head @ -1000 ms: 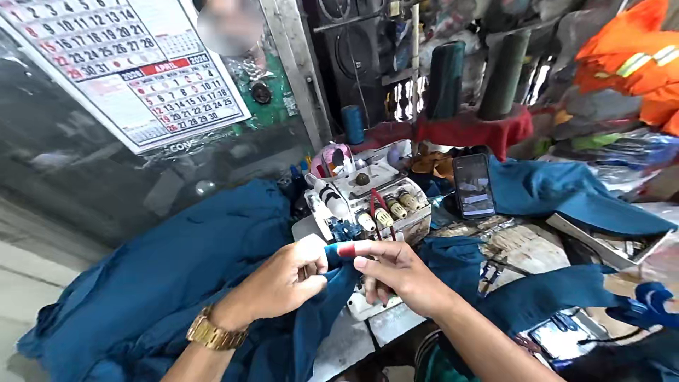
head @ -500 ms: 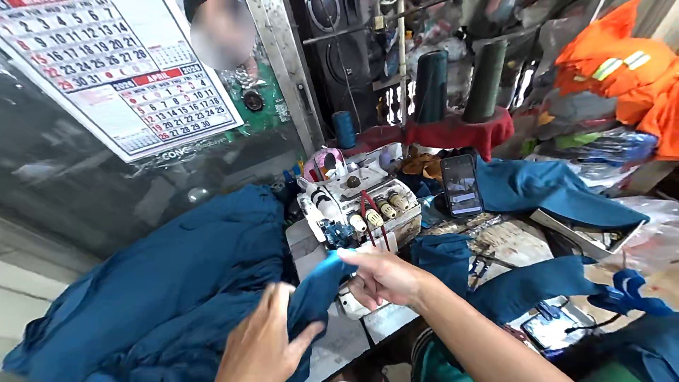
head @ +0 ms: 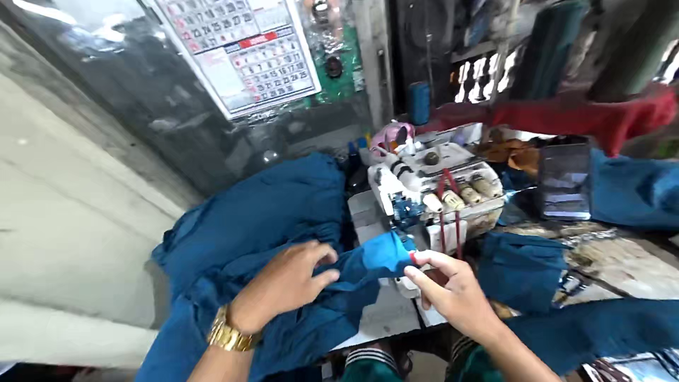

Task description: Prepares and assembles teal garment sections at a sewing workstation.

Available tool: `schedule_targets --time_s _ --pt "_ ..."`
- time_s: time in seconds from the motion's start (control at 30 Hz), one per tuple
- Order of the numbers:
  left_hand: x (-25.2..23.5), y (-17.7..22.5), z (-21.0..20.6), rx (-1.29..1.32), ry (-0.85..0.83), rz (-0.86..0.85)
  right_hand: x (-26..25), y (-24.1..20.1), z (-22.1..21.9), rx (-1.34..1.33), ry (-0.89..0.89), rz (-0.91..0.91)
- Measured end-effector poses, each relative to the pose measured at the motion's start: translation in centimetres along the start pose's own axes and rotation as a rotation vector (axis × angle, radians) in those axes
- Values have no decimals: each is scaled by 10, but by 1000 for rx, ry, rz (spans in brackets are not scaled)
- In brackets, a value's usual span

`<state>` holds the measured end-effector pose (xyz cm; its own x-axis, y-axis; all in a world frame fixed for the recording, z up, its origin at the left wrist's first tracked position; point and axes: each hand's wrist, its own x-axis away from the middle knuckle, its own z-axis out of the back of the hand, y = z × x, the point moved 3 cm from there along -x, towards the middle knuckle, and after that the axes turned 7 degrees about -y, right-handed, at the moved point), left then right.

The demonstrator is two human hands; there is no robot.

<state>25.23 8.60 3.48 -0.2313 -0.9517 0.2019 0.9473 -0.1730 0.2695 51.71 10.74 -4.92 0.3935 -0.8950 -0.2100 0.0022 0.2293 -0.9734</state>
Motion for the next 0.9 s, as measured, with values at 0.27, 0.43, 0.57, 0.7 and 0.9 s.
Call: schedule_targets --time_s 0.27,0.43,0.57,0.7,0.9 --pt "-69 79 4 -114 102 -627 -9 25 1 115 33 224" --pt "-70 72 12 43 31 -596 -12 25 3 0 101 171" --pt "-76 71 5 147 -2 -574 -15 23 0 0 51 105" --pt "-77 83 20 51 -243 -570 -7 14 -2 197 -96 207" --pt "-74 94 34 -519 -146 -524 -6 23 5 219 -31 212"
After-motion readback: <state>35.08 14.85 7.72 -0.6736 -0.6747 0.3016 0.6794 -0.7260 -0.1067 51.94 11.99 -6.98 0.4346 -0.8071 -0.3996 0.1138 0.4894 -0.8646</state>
